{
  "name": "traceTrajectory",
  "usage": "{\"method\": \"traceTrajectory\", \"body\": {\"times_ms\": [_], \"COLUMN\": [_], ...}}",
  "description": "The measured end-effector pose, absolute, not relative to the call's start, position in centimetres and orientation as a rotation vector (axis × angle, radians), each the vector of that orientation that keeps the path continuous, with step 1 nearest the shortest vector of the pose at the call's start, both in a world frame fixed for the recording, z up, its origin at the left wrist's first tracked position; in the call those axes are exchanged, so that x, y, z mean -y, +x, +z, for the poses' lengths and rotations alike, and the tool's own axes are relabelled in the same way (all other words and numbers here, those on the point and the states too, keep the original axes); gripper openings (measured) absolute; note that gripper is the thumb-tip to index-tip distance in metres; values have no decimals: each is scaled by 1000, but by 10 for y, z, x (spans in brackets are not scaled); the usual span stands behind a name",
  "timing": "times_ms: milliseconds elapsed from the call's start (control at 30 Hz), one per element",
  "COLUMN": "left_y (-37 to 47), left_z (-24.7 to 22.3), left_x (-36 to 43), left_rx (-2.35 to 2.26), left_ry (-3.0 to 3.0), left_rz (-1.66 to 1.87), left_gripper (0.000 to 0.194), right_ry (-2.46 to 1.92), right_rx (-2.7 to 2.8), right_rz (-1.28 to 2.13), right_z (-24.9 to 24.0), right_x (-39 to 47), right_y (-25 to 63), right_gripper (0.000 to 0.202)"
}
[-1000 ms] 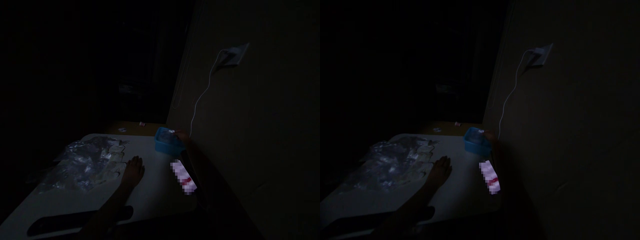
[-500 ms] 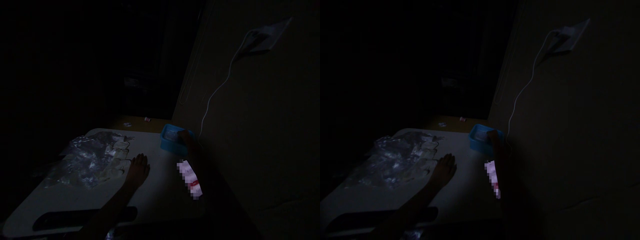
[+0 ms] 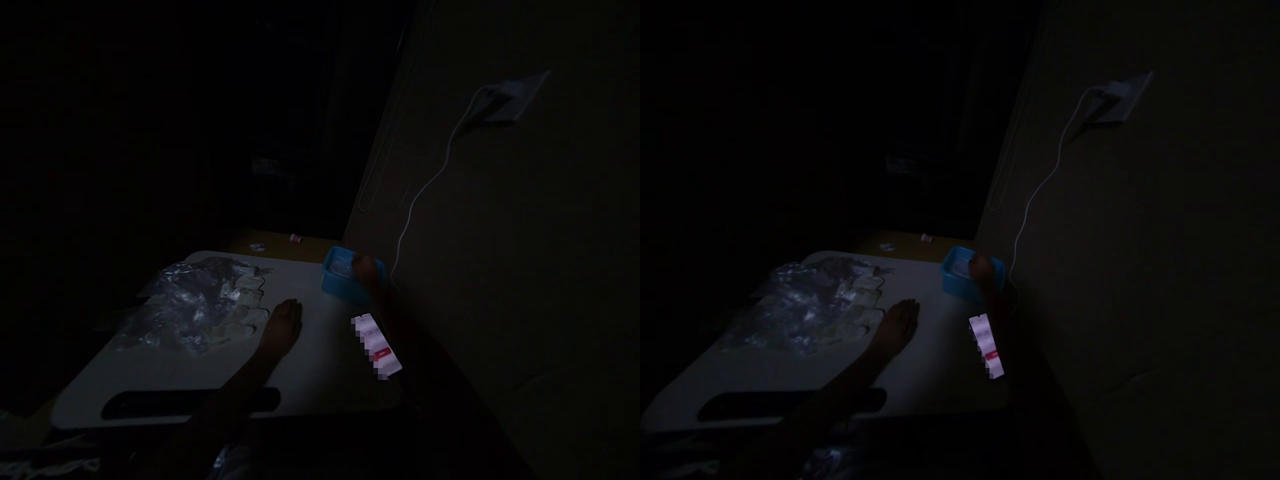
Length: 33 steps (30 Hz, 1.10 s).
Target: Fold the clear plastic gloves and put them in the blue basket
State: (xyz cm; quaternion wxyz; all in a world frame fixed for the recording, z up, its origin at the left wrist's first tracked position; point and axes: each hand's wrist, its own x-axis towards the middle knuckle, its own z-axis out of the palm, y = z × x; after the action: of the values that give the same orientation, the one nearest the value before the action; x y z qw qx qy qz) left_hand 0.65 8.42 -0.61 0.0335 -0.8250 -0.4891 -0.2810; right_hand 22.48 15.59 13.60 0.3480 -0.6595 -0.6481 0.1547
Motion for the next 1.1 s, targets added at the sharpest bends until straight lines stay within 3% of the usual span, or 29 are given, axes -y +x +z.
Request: {"method": "traceTrajectory", "body": {"times_ms": [133, 300, 533, 733, 867, 1100], "left_y": [2, -33, -129, -149, -146, -144], "left_z": [2, 32, 46, 45, 64, 99], "left_x": [-79, -66, -52, -44, -45, -52], "left_rx": [1441, 1535, 2084, 2098, 2175, 2243], "left_ry": [-2597, -2505, -2073, -2226, -2124, -1976], "left_rz": [-930, -1037, -558, -269, -361, -856], "left_gripper": [36, 33, 35, 23, 32, 35], "right_ry": [-1680, -1558, -1511, -1437, -1474, -1483], "right_rx": [1853, 2285, 2402, 2440, 2406, 2283], "right_rz": [254, -63, 16, 8, 57, 134], "right_z": [131, 106, 71, 66, 68, 73], "right_x": [-139, -107, -73, -57, -53, -46], "right_y": [187, 137, 90, 80, 87, 103], "right_gripper": [19, 29, 28, 26, 26, 26]}}
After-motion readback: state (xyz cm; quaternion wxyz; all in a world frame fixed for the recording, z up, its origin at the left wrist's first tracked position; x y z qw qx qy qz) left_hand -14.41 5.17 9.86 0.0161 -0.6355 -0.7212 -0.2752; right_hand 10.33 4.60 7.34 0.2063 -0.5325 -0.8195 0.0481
